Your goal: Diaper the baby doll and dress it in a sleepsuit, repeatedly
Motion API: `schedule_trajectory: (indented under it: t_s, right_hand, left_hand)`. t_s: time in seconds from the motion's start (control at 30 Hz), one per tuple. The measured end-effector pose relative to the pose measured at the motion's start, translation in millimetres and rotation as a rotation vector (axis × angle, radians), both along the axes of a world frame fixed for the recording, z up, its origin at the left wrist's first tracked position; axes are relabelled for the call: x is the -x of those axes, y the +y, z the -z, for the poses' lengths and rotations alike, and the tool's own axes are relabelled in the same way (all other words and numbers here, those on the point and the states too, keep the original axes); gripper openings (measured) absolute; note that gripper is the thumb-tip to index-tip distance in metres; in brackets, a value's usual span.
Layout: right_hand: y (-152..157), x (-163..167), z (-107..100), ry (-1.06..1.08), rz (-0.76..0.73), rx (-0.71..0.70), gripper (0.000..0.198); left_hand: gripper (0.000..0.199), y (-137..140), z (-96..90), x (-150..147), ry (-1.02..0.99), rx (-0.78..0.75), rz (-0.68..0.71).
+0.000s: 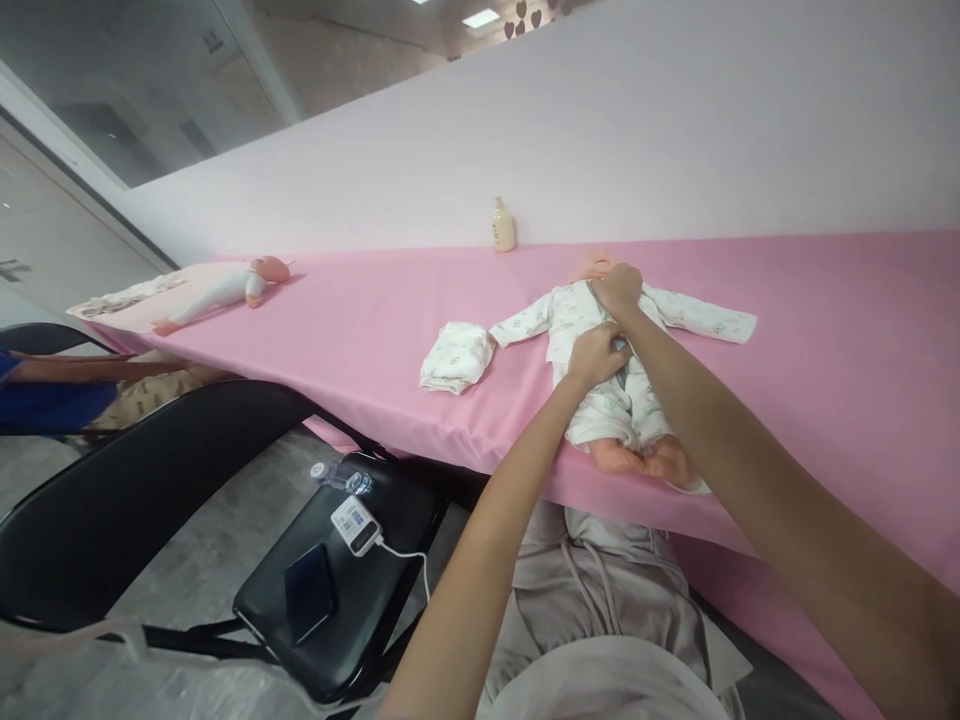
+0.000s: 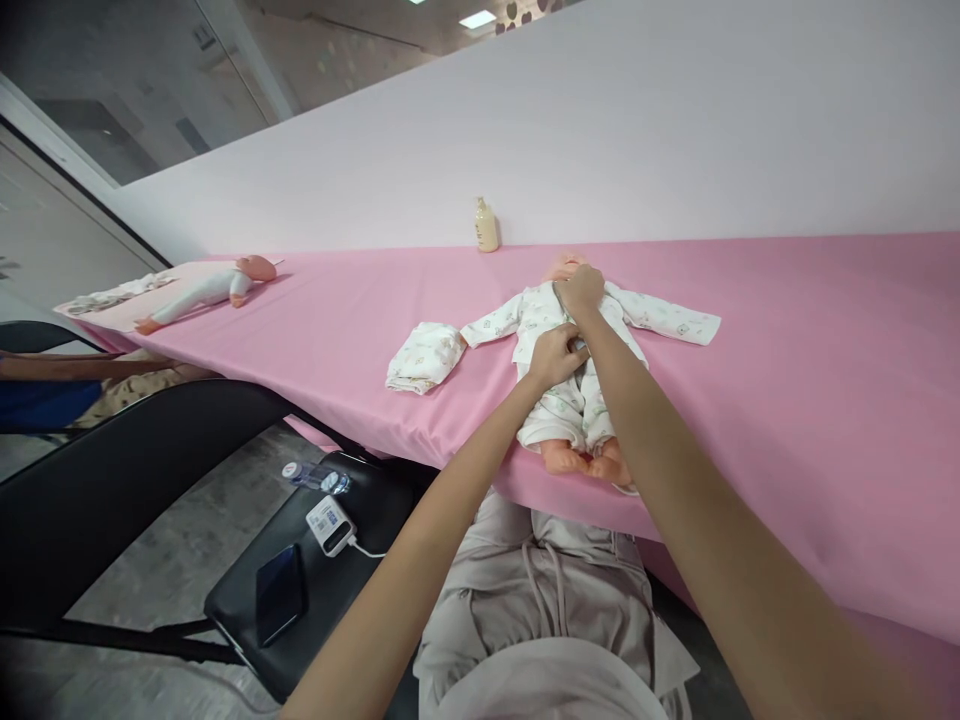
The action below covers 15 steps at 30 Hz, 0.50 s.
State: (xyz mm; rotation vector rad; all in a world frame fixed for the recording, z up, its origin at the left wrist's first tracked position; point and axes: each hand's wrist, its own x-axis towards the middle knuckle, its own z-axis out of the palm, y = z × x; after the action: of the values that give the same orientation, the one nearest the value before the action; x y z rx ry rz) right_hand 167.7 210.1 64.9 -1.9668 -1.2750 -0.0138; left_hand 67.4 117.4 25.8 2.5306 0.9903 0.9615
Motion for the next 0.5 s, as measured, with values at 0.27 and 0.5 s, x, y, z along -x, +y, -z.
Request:
schedule_trajectory:
  t_s: [0.27,0.5]
  right_hand:
    - [-2.6,-5.5,4.0,0.072,-0.031,-0.047,0.028]
    - [-0.3,-9.9,7.8,0.136,-0.079,-0.141,0.015]
  left_hand:
    - [0.017,0.9,2.3,-1.8,-0.01,-0.01,-0.007]
    - [0.014,1.2,2.4,-2.3,0.017,-0.019,-0.024]
